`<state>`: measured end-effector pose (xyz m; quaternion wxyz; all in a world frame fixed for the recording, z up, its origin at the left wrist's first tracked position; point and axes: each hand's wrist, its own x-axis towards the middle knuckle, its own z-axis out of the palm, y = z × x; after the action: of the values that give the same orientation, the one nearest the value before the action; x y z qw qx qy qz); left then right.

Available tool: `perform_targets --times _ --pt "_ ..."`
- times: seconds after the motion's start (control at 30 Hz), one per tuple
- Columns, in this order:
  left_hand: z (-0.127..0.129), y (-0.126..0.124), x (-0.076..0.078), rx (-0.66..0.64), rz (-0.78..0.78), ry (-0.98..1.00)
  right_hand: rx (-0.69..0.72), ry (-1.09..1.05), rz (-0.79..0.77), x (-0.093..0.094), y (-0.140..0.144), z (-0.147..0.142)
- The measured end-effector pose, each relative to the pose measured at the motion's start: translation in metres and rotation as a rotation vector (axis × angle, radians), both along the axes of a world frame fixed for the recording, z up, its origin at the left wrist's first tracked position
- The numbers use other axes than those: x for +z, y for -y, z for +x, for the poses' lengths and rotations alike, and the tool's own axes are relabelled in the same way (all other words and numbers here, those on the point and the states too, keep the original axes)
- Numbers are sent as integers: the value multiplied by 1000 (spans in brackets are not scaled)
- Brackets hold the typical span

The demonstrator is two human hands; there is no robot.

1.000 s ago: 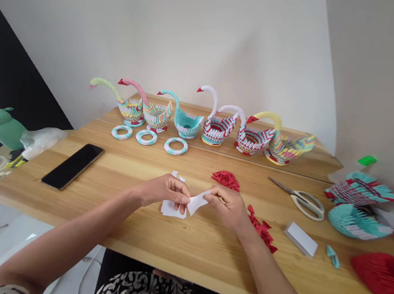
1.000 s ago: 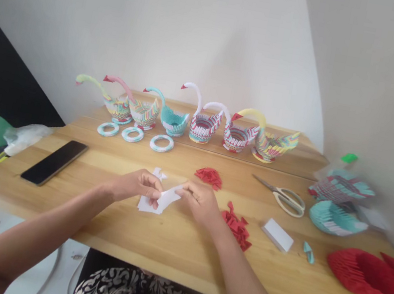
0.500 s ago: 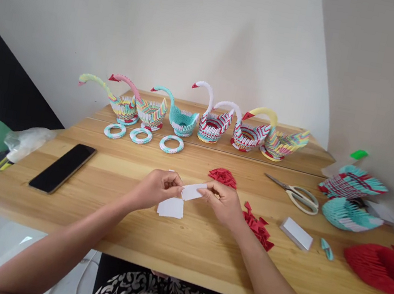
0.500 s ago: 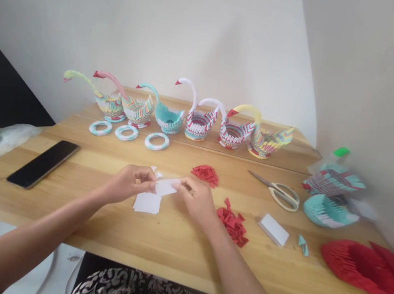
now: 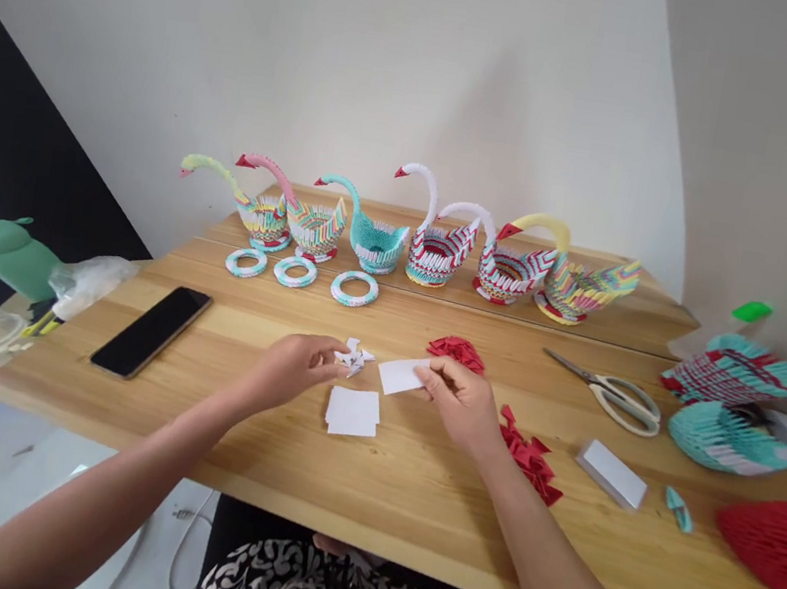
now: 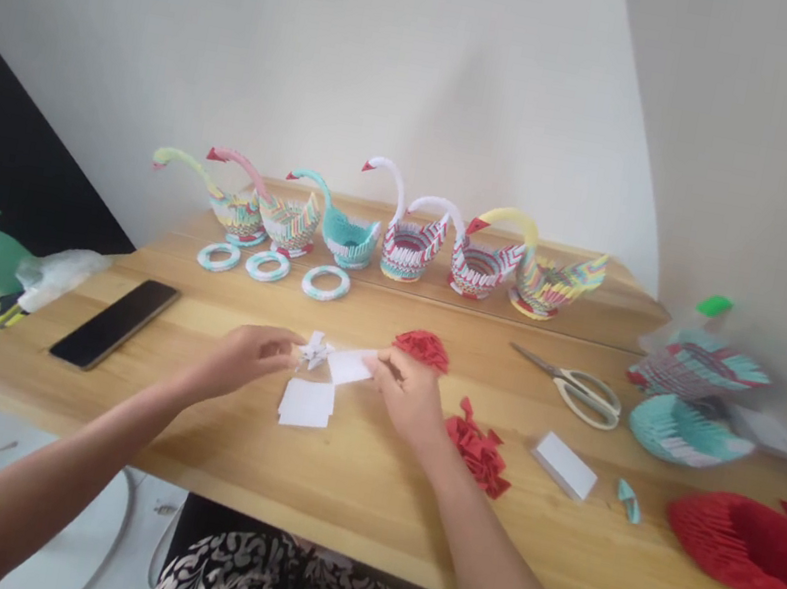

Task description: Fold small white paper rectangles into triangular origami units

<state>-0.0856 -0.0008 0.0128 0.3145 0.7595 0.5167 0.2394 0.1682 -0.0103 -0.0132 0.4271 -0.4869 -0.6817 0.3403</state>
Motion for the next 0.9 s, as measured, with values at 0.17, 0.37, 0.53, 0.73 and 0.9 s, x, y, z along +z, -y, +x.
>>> perform_targets --times 0.17,0.37,0.53,0.73,0.9 --pt "43 -1 9 -70 -33 295 14 -126 -7 -1 3 -6" --pt "75 -11 14 -13 -378 624 -3 -159 83 5 4 4" --pt "68 -15 5 -15 -454 687 105 102 331 13 3 12" --pt "68 -7 -1 -92 -369 596 187 173 374 11 1 8" --pt "66 -1 11 -218 -106 457 61 105 332 14 5 7"
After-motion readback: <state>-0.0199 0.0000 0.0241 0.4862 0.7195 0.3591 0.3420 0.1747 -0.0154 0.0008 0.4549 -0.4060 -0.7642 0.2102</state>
